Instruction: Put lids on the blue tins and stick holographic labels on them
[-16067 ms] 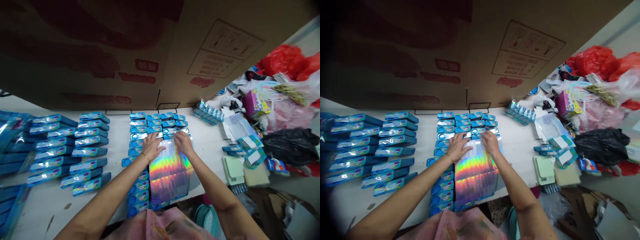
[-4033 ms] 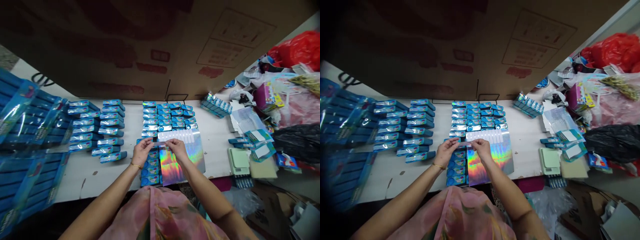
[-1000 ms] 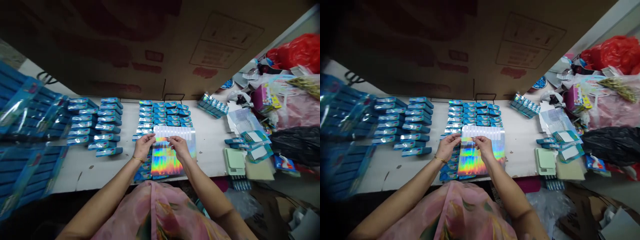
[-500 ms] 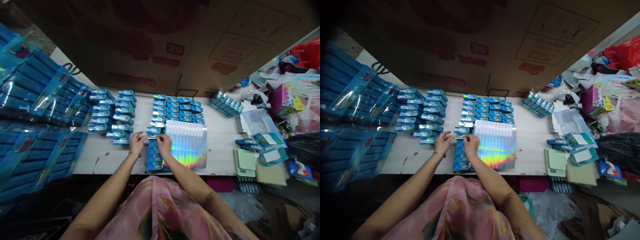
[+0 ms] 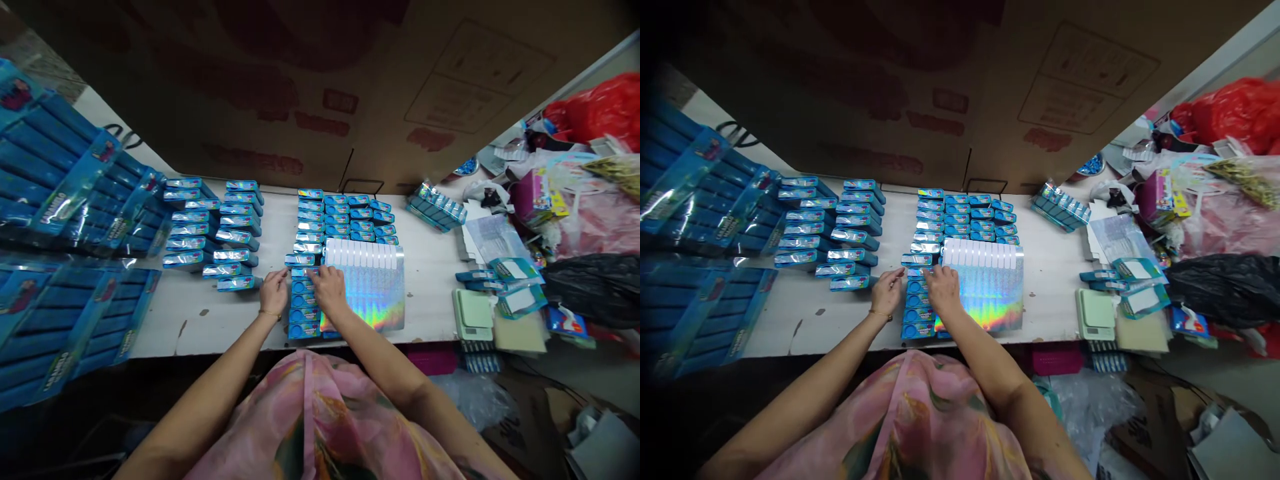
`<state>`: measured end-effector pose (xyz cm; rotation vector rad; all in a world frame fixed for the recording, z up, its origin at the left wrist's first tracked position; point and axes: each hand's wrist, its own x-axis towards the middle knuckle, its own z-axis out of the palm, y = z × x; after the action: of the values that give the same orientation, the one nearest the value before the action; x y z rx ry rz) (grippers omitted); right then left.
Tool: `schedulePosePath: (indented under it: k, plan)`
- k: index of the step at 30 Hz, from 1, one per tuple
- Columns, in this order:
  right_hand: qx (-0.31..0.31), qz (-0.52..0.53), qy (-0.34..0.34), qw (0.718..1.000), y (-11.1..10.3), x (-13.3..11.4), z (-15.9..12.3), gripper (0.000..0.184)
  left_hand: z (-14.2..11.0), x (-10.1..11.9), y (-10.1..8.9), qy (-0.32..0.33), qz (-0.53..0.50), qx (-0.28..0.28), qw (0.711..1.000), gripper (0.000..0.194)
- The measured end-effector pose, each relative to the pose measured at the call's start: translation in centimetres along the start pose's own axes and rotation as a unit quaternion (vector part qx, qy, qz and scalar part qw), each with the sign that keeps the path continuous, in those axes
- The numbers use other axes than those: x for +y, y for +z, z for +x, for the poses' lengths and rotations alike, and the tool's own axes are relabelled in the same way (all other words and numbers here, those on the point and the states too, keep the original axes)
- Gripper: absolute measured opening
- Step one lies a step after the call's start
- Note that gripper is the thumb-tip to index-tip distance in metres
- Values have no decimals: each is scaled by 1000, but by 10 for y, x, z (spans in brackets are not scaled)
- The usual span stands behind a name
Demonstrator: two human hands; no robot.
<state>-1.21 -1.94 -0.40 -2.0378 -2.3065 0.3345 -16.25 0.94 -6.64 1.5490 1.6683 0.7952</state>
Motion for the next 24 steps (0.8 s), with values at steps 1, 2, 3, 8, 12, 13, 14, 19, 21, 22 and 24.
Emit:
schedulePosePath:
  k: [1,2,3,8,12,13,14,19,21,22,24]
  plan:
    - [-13,-12,-29,999,-1,0,-1,38,-1,1,-2,40,29,-16,999,35]
    - [-21,-20,-50,998,0,0,-1,39,-2,2,-5,67,59,-32,996,37]
    - [-24,-20,-63,998,0,1,0,39,-2,4,-7,82,89,-41,992,37]
    - [66,72,9,995,-1,44,-8,32,-1,34,-9,151,165,-1,975,36]
    - [240,138,138,951,-20,142,-24,32,3,85,26,232,151,-40,960,34]
    - [261,143,157,942,-27,169,-25,32,6,100,40,251,150,-54,955,34]
    - [263,146,165,939,-32,195,-25,32,9,115,56,269,153,-67,949,34]
    - [105,142,116,977,-38,265,-6,34,30,161,137,302,230,-133,915,47]
    - [67,108,96,987,-33,268,-2,30,33,163,158,289,266,-152,907,50]
    - [64,85,89,990,-30,267,-3,30,33,162,165,283,278,-155,904,49]
    - [76,35,74,994,-24,265,-7,30,31,157,173,280,292,-150,902,48]
